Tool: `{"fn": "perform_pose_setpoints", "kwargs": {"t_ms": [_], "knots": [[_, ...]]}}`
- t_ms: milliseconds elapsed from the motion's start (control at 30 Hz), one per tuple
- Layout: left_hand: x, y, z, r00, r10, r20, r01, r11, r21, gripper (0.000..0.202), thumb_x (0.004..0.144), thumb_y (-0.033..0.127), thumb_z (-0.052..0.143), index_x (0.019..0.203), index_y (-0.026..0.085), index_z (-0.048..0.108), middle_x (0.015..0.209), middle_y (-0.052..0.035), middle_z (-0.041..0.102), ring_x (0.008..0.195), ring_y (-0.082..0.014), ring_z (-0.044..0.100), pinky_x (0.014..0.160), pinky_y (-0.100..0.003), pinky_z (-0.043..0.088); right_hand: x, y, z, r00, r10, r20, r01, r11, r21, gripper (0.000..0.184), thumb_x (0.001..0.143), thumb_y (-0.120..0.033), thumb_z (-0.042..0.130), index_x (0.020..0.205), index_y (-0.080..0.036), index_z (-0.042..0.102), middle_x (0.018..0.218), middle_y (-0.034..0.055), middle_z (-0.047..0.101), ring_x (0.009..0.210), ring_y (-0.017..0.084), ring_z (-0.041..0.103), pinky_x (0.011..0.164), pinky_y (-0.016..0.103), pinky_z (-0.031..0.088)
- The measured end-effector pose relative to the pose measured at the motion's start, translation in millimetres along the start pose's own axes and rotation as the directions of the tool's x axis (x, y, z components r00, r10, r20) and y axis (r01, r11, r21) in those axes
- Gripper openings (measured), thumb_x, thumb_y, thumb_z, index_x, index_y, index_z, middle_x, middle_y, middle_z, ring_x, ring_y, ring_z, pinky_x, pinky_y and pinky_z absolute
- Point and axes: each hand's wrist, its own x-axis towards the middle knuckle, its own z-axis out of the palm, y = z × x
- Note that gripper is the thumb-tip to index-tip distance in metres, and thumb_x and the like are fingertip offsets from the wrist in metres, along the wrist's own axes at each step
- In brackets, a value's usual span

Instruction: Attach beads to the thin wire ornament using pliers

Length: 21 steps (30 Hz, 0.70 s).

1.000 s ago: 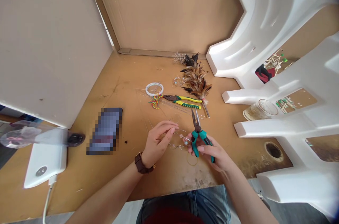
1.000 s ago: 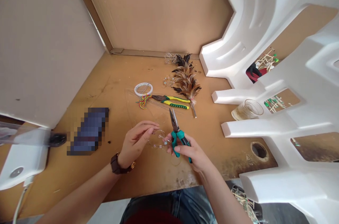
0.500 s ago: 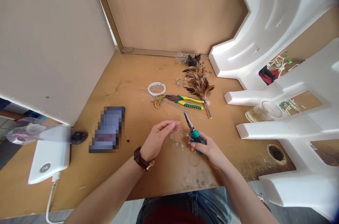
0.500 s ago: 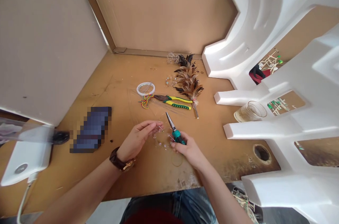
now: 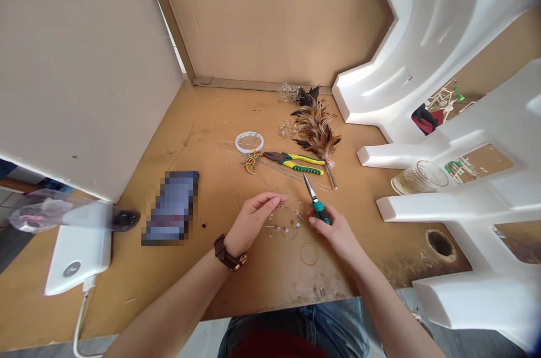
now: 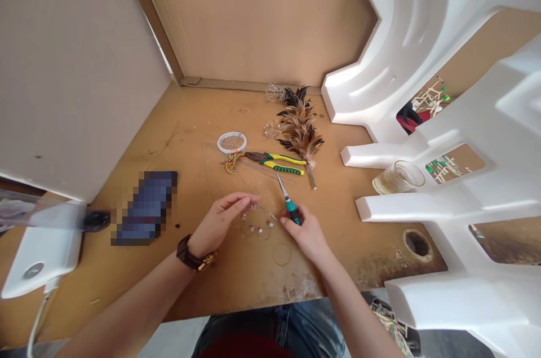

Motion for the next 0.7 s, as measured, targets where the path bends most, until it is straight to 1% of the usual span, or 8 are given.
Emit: {"fn": "perform_pose_setpoints", "kwargs": {"t_ms": [100,200,333,433,500,567,633,700], "knots": [[0.4,-1.0,-0.2,0.999,-0.035,0.009,0.035,0.997,-0.07,0.024,0.079,0.037,0.058,0.09,0.017,0.066,0.099,-0.0075,0.069,0.092,-0.0189,0.062,0.086,-0.033,0.047,2.2,6.3,-6.0,0.981,-0.128,-0.145,0.068,0.93,-0.361,0.038,0.073,-0.035,0.056,0.107,-0.018,0.054,0.097,0.0074,0.062,0.087,0.022,0.056,0.077,0.035,0.043],[0.3,-1.3,-0.3,0.998,-0.067,0.003,0.067,0.993,-0.098,0.024,0.078,0.037,0.059,0.089,0.016,0.066,0.1,-0.0078,0.069,0.089,-0.0179,0.063,0.084,-0.032,0.047,3.0,12.0,-9.6,0.957,-0.227,-0.179,0.081,0.805,-0.588,0.041,0.074,-0.033,0.054,0.112,-0.018,0.053,0.103,0.0087,0.06,0.093,0.024,0.055,0.077,0.034,0.043],[0.8,-2.0,-1.2,0.998,-0.069,0.0,0.069,0.993,-0.096,0.025,0.078,0.037,0.059,0.089,0.017,0.067,0.099,-0.0084,0.069,0.092,-0.0187,0.062,0.083,-0.031,0.047,2.8,15.6,-13.0,0.924,-0.333,-0.186,0.064,0.617,-0.785,0.037,0.075,-0.031,0.053,0.109,-0.019,0.054,0.098,0.0083,0.061,0.091,0.024,0.056,0.073,0.033,0.042],[1.6,-2.5,-2.0,0.998,-0.068,-0.006,0.067,0.993,-0.097,0.025,0.078,0.037,0.058,0.089,0.016,0.067,0.099,-0.0089,0.068,0.093,-0.0195,0.061,0.083,-0.032,0.047,0.5,15.7,-20.6,0.934,-0.322,-0.158,0.055,0.564,-0.824,0.03,0.074,-0.029,0.053,0.103,-0.02,0.056,0.09,0.0056,0.063,0.08,0.022,0.058,0.066,0.03,0.042],[2.0,-2.7,-2.5,0.998,-0.068,-0.01,0.067,0.993,-0.095,0.025,0.078,0.037,0.058,0.089,0.016,0.066,0.098,-0.0092,0.068,0.092,-0.0196,0.061,0.082,-0.033,0.047,-3.3,14.0,-29.5,0.938,-0.321,-0.128,0.081,0.565,-0.821,0.029,0.075,-0.028,0.052,0.102,-0.02,0.055,0.088,0.0046,0.063,0.075,0.02,0.059,0.063,0.029,0.042],[2.3,-2.5,-3.0,0.998,-0.065,-0.011,0.064,0.995,-0.081,0.026,0.079,0.037,0.057,0.089,0.015,0.066,0.098,-0.0095,0.068,0.091,-0.0195,0.061,0.082,-0.033,0.047,-8.9,9.4,-40.2,0.924,-0.381,-0.033,0.189,0.531,-0.826,0.032,0.075,-0.027,0.051,0.105,-0.017,0.053,0.09,0.0058,0.062,0.079,0.02,0.058,0.066,0.029,0.042],[2.2,-1.9,-3.5,0.999,-0.045,-0.003,0.045,0.998,-0.051,0.026,0.08,0.037,0.056,0.09,0.015,0.066,0.099,-0.0095,0.068,0.089,-0.0187,0.061,0.082,-0.032,0.047,-15.8,1.1,-51.0,0.883,-0.456,0.11,0.326,0.429,-0.842,0.035,0.075,-0.027,0.051,0.108,-0.015,0.053,0.095,0.0086,0.061,0.084,0.022,0.056,0.072,0.031,0.042],[1.7,-0.2,-3.7,1.0,0.005,0.017,-0.006,1.0,0.015,0.025,0.082,0.036,0.053,0.09,0.016,0.065,0.098,-0.0087,0.068,0.088,-0.0179,0.061,0.082,-0.032,0.047,-22.7,-10.9,-60.5,0.843,-0.496,0.208,0.402,0.324,-0.856,0.037,0.076,-0.028,0.052,0.11,-0.014,0.052,0.098,0.0105,0.06,0.088,0.024,0.053,0.076,0.034,0.04]]}}
